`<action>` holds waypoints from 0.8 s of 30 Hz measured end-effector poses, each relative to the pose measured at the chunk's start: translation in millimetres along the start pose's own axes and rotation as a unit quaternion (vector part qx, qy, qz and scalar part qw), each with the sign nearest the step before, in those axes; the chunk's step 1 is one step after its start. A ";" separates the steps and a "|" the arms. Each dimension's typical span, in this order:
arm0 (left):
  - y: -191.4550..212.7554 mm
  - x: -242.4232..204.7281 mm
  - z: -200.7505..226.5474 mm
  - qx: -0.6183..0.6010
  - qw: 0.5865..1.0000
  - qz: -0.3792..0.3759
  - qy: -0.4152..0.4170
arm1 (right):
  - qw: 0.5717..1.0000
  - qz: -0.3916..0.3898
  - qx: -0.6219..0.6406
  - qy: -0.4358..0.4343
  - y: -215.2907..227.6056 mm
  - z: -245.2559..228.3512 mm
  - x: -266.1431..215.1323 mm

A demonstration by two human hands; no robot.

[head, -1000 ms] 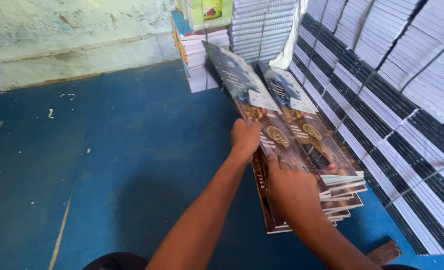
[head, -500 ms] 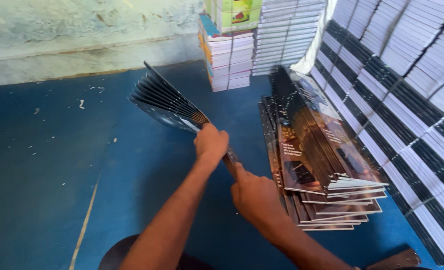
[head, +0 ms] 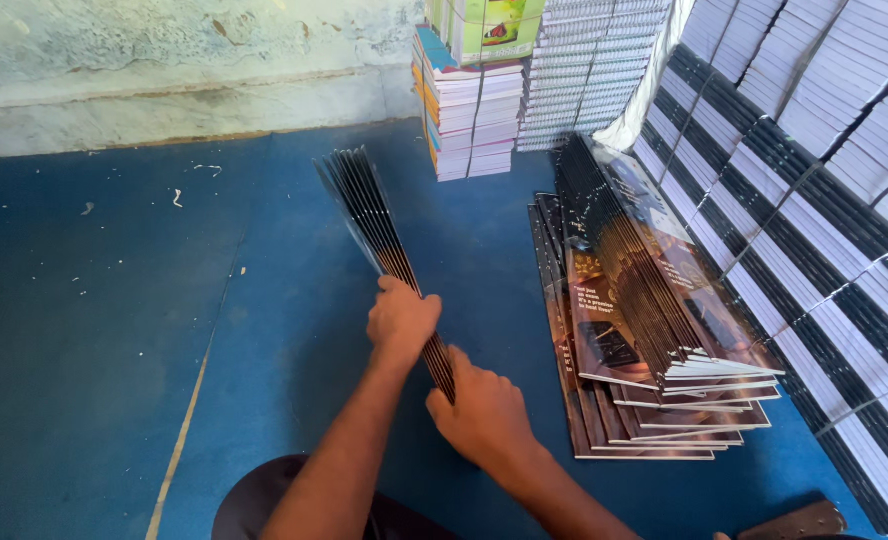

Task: The person sits on the floor and repeatedly picks up individual books from a pile, opens them to check the pages, and places them into a new stack. The person then gathers the stacked books and aligns them neatly.

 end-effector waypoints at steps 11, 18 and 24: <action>3.5 -13.2 14.8 -0.044 0.999 -0.002 -0.011 | 0.952 0.171 0.184 0.175 -1.8 16.2 -39.7; 8.5 -20.1 20.6 -0.049 0.998 -0.037 -0.002 | 0.949 0.172 0.162 0.207 -14.2 18.1 -22.5; 2.7 -5.8 14.8 -0.025 0.999 -0.022 -0.014 | 0.955 0.093 0.218 0.176 -19.9 14.0 -17.2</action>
Point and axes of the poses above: each hand's wrist, its own x-axis towards the middle knuckle, its own y-axis out of the back of the hand, z = x × y, the point moved 6 cm from there along x, towards the middle knuckle, and after that the axes turned 7 degrees about -x, right-handed, at the moved point
